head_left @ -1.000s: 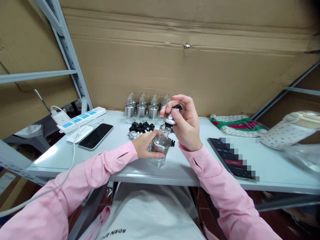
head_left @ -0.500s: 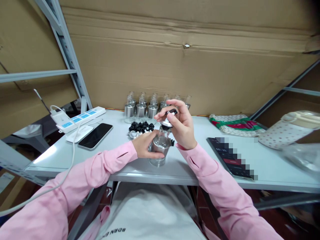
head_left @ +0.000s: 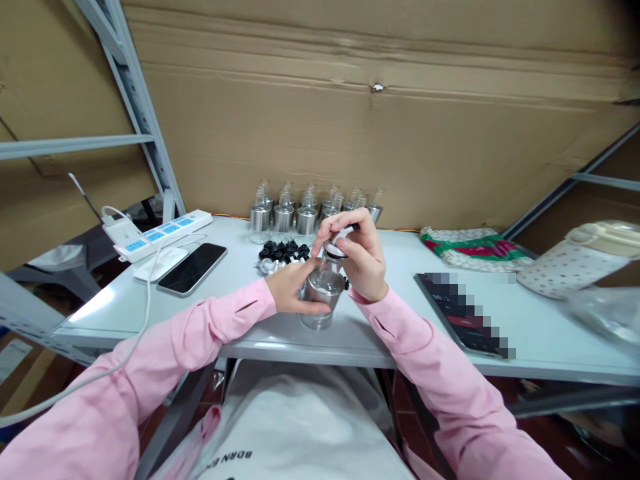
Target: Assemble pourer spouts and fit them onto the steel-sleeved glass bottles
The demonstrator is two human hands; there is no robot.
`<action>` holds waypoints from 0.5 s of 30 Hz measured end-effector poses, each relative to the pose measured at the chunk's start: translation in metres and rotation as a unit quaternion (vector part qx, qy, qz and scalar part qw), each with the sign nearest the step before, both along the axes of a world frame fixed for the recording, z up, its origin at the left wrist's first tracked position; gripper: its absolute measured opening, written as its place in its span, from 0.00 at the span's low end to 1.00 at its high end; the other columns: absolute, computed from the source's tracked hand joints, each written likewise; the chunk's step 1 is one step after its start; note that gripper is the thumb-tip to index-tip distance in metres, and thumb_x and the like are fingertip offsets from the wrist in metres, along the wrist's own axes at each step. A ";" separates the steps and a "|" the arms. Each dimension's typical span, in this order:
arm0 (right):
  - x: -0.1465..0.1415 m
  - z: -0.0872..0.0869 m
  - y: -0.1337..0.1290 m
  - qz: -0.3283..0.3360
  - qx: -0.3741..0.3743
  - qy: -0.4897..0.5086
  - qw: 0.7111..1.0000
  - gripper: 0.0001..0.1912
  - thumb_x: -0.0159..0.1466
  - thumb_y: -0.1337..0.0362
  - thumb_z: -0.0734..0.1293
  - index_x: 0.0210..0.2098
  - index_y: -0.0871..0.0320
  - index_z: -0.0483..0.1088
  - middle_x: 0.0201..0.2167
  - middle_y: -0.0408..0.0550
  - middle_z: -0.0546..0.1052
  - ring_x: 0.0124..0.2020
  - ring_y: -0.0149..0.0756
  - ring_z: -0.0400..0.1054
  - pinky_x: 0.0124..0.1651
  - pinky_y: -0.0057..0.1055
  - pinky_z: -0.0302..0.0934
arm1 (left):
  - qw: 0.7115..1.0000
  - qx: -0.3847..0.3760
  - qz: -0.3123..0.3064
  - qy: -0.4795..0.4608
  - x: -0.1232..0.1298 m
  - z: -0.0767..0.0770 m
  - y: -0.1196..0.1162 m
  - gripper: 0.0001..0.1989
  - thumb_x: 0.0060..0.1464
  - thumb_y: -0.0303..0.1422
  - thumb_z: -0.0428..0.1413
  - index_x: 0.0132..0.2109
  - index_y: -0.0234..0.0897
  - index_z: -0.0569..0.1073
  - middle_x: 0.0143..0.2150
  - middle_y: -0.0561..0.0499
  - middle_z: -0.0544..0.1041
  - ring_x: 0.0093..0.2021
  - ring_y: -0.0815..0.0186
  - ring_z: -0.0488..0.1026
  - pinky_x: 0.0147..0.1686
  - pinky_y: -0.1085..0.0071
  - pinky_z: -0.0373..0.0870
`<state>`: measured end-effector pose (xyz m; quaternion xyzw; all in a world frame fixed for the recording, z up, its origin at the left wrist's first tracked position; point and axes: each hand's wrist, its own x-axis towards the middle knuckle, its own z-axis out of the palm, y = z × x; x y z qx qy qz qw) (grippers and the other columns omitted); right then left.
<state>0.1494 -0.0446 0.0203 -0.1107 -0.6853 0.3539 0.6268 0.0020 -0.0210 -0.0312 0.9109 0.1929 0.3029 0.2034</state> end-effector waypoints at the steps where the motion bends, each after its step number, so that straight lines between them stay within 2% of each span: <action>1: 0.000 -0.001 0.000 0.000 0.001 0.004 1.000 0.05 0.58 0.66 0.61 0.34 0.55 0.60 0.32 0.43 0.69 0.28 0.32 0.69 0.30 0.34 0.66 | 1.000 0.002 0.000 -0.001 0.000 0.000 0.000 0.29 0.43 0.49 0.56 0.47 0.34 0.60 0.40 0.44 0.73 0.38 0.59 0.73 0.38 0.68 0.67; 8: -0.002 -0.004 0.000 0.015 0.018 0.002 1.000 0.04 0.58 0.67 0.60 0.34 0.54 0.59 0.33 0.43 0.69 0.27 0.31 0.69 0.30 0.35 0.66 | 1.000 0.016 0.002 -0.012 0.000 -0.002 0.002 0.30 0.43 0.49 0.56 0.47 0.33 0.60 0.40 0.43 0.73 0.38 0.59 0.73 0.38 0.68 0.68; 15: -0.003 -0.005 -0.001 -0.018 0.039 -0.017 0.999 0.04 0.57 0.66 0.60 0.33 0.54 0.59 0.31 0.43 0.69 0.26 0.31 0.67 0.29 0.34 0.65 | 1.000 0.011 -0.008 -0.021 -0.001 -0.001 0.000 0.31 0.44 0.47 0.57 0.49 0.33 0.59 0.41 0.42 0.73 0.40 0.58 0.73 0.39 0.67 0.67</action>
